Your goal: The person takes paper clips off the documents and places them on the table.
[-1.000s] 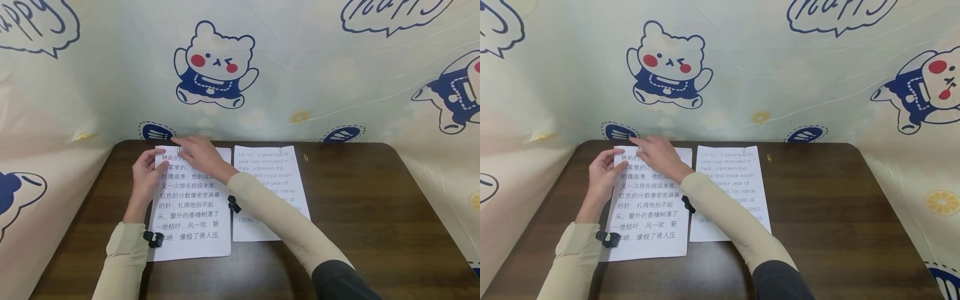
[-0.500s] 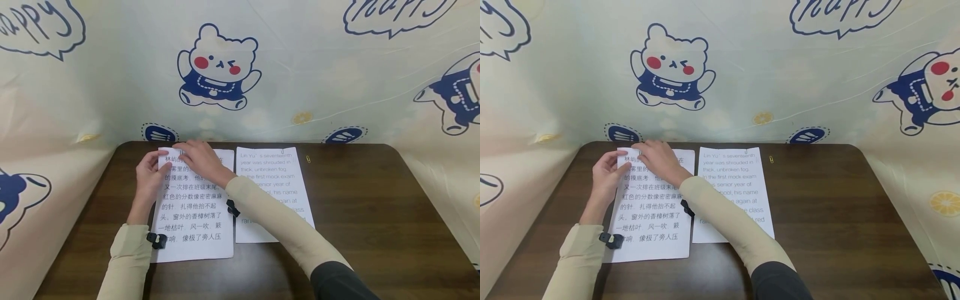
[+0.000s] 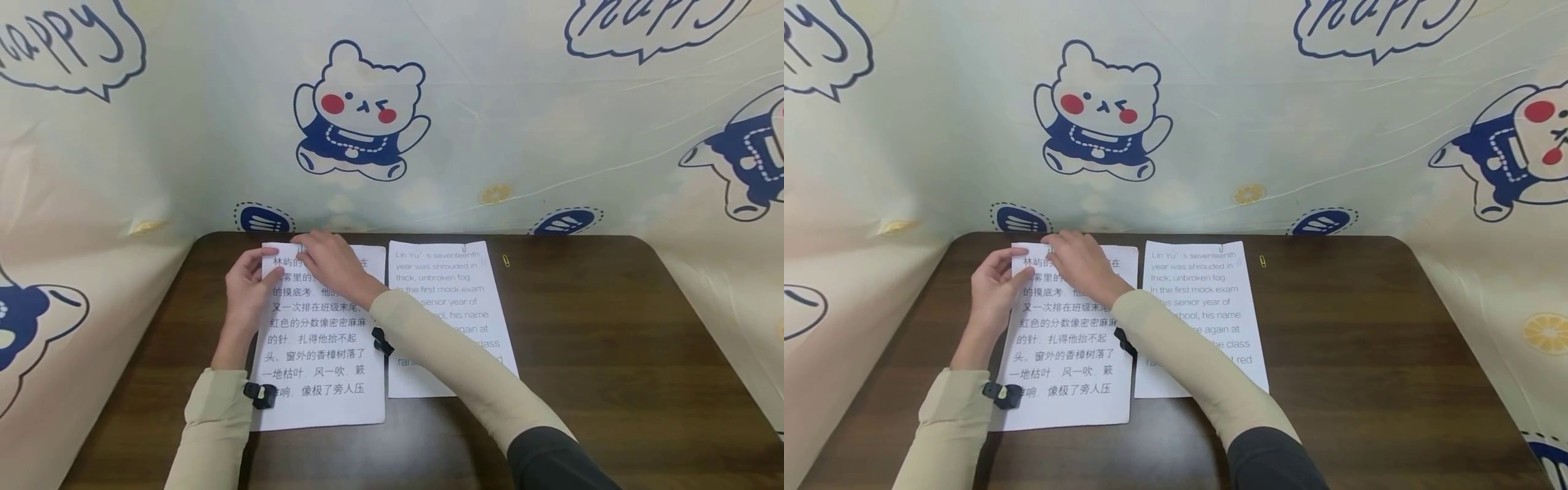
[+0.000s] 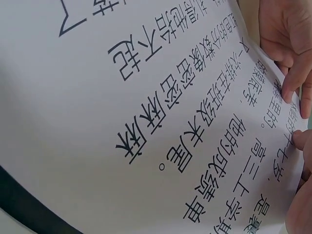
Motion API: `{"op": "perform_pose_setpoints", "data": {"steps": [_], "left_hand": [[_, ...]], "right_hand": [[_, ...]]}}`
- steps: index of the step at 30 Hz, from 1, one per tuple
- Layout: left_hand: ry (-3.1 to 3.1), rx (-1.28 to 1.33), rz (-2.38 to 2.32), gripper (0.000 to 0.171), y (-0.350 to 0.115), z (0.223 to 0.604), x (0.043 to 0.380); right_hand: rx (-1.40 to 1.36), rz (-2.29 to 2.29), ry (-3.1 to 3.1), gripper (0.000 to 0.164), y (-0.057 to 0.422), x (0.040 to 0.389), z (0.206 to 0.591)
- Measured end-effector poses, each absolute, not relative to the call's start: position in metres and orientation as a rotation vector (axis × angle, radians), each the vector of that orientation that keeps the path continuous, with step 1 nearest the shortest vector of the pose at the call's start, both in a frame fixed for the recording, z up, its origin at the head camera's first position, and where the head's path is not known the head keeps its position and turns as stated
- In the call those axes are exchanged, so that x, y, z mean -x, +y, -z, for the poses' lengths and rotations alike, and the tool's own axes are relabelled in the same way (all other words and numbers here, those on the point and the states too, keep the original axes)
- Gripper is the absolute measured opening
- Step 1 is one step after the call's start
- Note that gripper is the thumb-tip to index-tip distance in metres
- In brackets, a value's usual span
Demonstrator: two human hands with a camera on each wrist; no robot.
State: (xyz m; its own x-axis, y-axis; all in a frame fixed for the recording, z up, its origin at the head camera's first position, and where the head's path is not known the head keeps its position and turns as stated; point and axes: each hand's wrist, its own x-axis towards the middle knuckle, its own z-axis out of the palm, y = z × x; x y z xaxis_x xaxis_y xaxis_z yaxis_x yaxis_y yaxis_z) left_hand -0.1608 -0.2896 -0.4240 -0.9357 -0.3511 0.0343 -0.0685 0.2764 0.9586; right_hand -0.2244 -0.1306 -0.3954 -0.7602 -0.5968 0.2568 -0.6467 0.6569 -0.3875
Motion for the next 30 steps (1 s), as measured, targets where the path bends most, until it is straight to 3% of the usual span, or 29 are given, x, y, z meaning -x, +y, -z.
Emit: {"op": "perform_pose_setpoints", "data": {"steps": [17, 30], "left_hand": [[-2.295, -0.350, 1.724, 0.038, -0.2837, 0.4228, 0.1617], [-2.291, -0.357, 1.720, 0.037, -0.2806, 0.4227, 0.1600]], "right_hand": [[-1.029, -0.595, -2.743, 0.038, -0.1296, 0.2310, 0.4016], [-0.964, -0.762, -2.737, 0.037, -0.1280, 0.2273, 0.4007]]}}
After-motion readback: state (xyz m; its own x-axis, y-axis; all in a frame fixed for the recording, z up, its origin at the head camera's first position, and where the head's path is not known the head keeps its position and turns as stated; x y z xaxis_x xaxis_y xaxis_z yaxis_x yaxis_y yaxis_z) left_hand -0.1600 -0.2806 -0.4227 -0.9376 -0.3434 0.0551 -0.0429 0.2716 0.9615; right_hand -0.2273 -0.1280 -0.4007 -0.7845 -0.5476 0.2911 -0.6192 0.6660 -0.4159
